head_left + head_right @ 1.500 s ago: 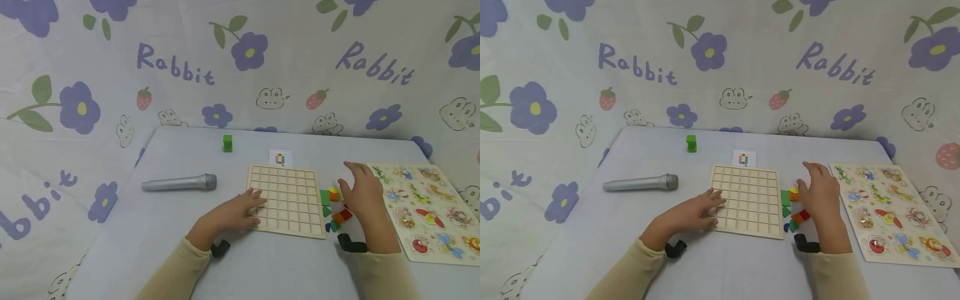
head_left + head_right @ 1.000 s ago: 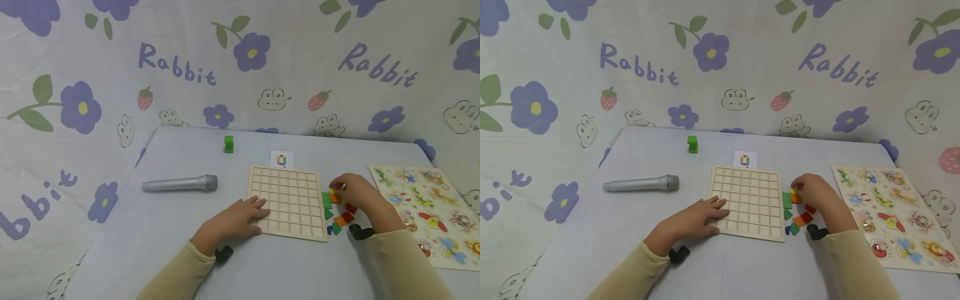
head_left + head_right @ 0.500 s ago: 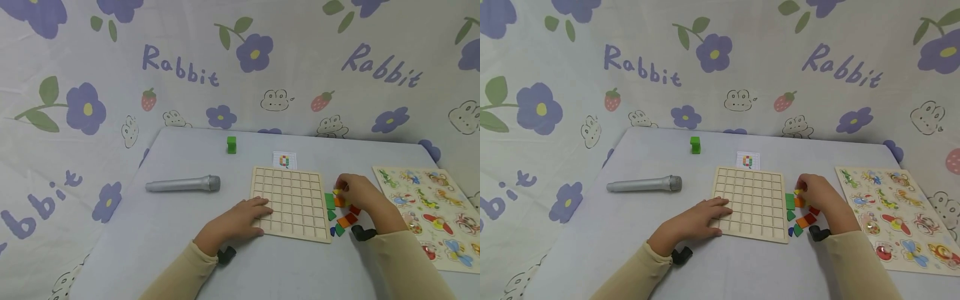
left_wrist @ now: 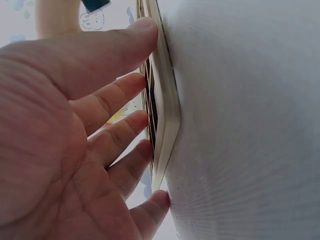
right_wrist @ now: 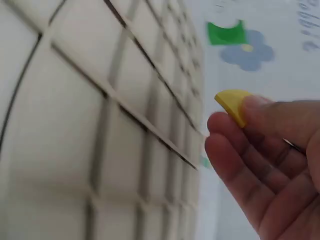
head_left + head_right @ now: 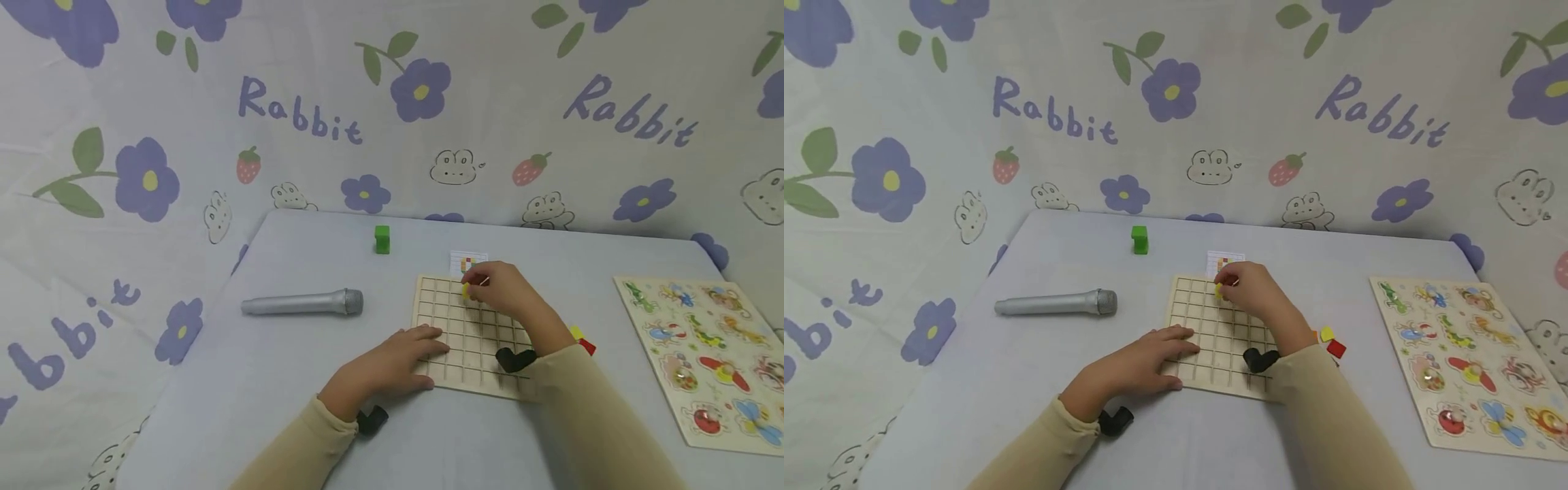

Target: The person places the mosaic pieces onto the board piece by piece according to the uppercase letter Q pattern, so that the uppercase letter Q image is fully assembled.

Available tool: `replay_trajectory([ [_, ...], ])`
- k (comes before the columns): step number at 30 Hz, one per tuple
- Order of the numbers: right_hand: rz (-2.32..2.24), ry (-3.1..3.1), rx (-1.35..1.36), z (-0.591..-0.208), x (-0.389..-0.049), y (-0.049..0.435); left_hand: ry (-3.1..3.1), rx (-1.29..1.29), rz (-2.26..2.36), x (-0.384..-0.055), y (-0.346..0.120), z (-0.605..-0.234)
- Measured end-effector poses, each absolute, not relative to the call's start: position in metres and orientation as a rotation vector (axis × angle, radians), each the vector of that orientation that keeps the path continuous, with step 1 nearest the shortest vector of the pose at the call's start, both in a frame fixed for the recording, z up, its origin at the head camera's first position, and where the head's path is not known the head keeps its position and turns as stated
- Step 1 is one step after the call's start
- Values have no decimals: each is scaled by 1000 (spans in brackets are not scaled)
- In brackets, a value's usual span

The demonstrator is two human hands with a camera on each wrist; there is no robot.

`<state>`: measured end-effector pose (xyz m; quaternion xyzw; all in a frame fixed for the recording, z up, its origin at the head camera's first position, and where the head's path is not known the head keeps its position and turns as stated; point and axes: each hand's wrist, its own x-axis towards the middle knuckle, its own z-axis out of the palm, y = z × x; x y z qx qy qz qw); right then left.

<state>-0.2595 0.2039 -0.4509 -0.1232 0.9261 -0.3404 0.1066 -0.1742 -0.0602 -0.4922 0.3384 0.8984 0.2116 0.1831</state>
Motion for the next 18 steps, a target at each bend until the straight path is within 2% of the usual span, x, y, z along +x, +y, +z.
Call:
replay_trajectory([
  [5, -972, 2755, -307, -465, -271, 187, 2534, 960, 596, -175, -61, -490],
  [18, -905, 2779, -312, -471, -270, 184, 2541, 937, 570, -174, -61, -488],
])
